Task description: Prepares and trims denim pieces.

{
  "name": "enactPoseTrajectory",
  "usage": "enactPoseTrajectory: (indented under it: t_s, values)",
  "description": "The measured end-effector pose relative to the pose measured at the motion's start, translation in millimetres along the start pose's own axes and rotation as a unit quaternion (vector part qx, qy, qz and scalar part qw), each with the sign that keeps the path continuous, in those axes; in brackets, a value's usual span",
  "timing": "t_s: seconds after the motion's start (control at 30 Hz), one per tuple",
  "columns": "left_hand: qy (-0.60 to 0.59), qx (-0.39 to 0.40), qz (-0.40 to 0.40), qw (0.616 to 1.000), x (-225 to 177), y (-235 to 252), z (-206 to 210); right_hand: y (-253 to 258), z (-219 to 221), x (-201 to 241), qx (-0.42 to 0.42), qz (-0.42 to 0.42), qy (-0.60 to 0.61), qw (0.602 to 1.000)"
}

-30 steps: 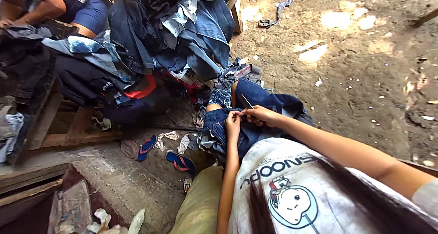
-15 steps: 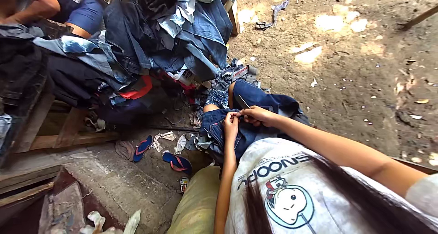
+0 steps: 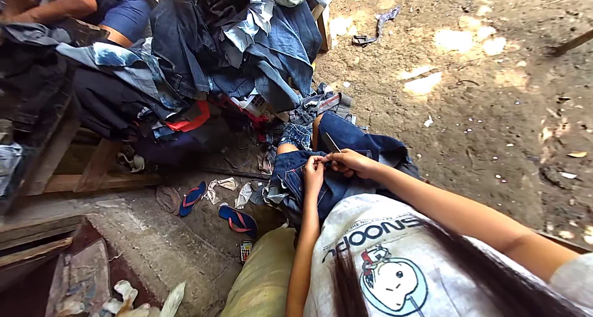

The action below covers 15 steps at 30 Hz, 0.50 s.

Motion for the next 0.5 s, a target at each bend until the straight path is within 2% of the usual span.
enactPoseTrajectory:
  t_s: [0.1,0.23,0.3,0.4,0.5]
  values:
    - [-0.026,-0.006,0.025,0.999,5,-4,0,-1,0,-5,0.004,-0.012,-0.004,1.000]
    - [-0.212,-0.073,0.078,0.972,-14,-21,-9,-5,-1,-2,0.019,-0.038,-0.021,0.999]
    - [-0.242,-0.110,0.094,0.959,-30,-42,-23,-8,-1,-3,0.019,-0.040,-0.027,0.999]
    - [-0.204,-0.186,0.074,0.958,-40,-76,-47,-8,0,-5,0.007,-0.043,-0.027,0.999]
    - [-0.090,-0.246,0.013,0.965,-27,-106,-65,-8,1,-8,-0.010,-0.057,-0.034,0.998]
Point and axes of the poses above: each hand's wrist, its own y-axis towards the middle knuckle, its own z-axis out of the palm, x = y × z, the point moved 1 cm from there along y, towards the middle knuckle, and after that the axes turned 6 degrees about x, right-handed, at the moved point
